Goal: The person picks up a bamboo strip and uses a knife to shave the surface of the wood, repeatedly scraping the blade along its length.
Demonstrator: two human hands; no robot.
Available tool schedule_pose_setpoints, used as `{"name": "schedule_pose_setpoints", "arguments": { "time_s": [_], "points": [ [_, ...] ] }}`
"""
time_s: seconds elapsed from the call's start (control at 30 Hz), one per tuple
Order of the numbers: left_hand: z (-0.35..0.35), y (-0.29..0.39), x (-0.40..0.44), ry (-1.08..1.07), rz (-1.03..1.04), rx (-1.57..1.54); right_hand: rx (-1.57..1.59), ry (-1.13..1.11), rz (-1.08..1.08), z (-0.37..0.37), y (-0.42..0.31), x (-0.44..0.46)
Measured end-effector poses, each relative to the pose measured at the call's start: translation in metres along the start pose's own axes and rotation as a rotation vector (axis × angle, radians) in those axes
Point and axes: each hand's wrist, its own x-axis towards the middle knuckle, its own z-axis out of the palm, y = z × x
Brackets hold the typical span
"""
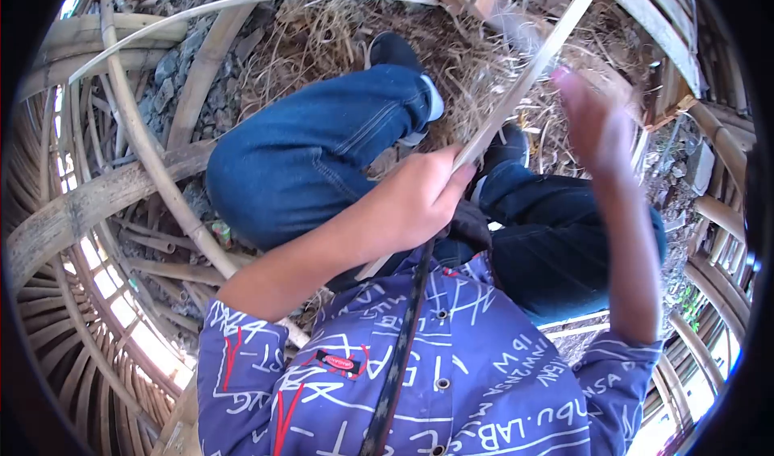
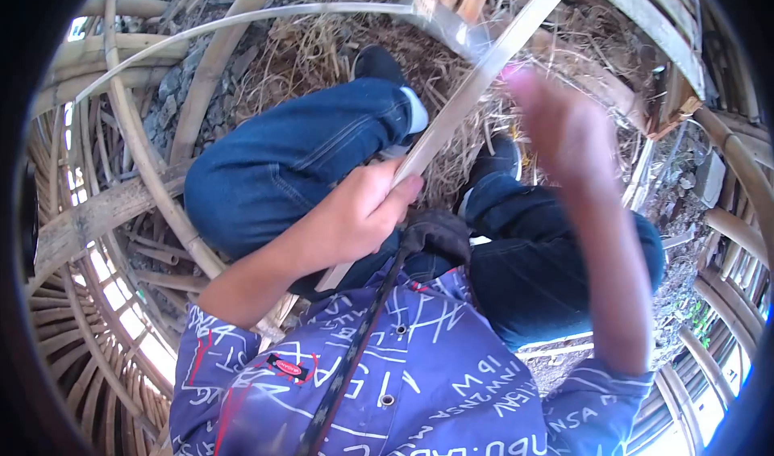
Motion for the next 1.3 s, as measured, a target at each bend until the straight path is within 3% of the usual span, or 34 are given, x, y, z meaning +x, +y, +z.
{"name": "schedule_pose_setpoints", "arguments": {
  "time_s": [0.03,0.07,0.13,0.23,0.33,0.37,0.4,0.43,0.5,0.63,0.8,0.87,0.97,1.0,1.07,1.17,1.2,1.3],
  "points": [
    [0.004,-0.011,0.003,0.054,0.103,0.060,0.103,-0.027,-0.130,-0.003,-0.019,-0.014],
    [0.004,-0.009,0.004,0.051,0.122,0.050,0.274,-0.063,-0.101,0.000,-0.027,-0.018],
    [0.002,-0.006,0.002,0.064,-0.004,0.112,0.122,-0.025,-0.091,0.007,-0.011,-0.007],
    [-0.001,-0.005,0.001,0.025,-0.009,0.055,0.149,0.165,0.048,0.011,0.028,0.023],
    [0.001,-0.003,0.000,0.031,0.035,0.009,0.141,0.127,0.192,-0.007,0.035,0.028],
    [-0.001,-0.003,-0.001,0.015,0.013,0.010,-0.016,0.334,-0.231,0.014,0.046,0.022],
    [-0.003,-0.004,0.000,0.002,-0.013,0.009,0.066,0.132,-0.019,0.009,0.013,0.005],
    [-0.003,-0.005,0.001,0.022,0.011,0.016,-0.017,0.054,-0.134,0.012,-0.010,-0.008],
    [-0.001,-0.006,0.001,0.045,0.002,0.010,0.373,0.000,-0.099,0.015,-0.039,-0.018],
    [-0.006,-0.002,0.003,0.063,-0.033,0.069,0.213,0.037,-0.214,0.011,-0.028,0.001],
    [0.000,-0.007,0.002,0.073,-0.046,-0.048,0.118,0.182,0.081,0.009,0.032,0.045],
    [-0.002,-0.005,0.002,0.072,-0.046,-0.033,0.108,0.181,0.099,0.001,0.046,0.048],
    [-0.004,-0.006,0.005,0.088,-0.027,-0.005,0.071,0.148,0.002,0.012,0.009,0.019],
    [-0.004,-0.008,0.006,0.090,-0.010,0.017,0.237,-0.058,-0.083,0.008,-0.013,0.006],
    [-0.002,-0.010,0.006,0.124,-0.003,0.057,0.323,-0.070,-0.170,0.008,-0.042,-0.004],
    [-0.001,-0.005,0.004,0.145,0.016,0.102,0.139,0.102,0.026,0.018,0.002,0.021],
    [-0.002,-0.003,0.003,0.136,0.027,0.103,0.124,0.070,0.109,0.011,0.015,0.031],
    [-0.003,-0.001,0.003,0.102,0.028,0.072,0.114,0.209,0.120,0.000,0.064,0.056]
  ]
}}
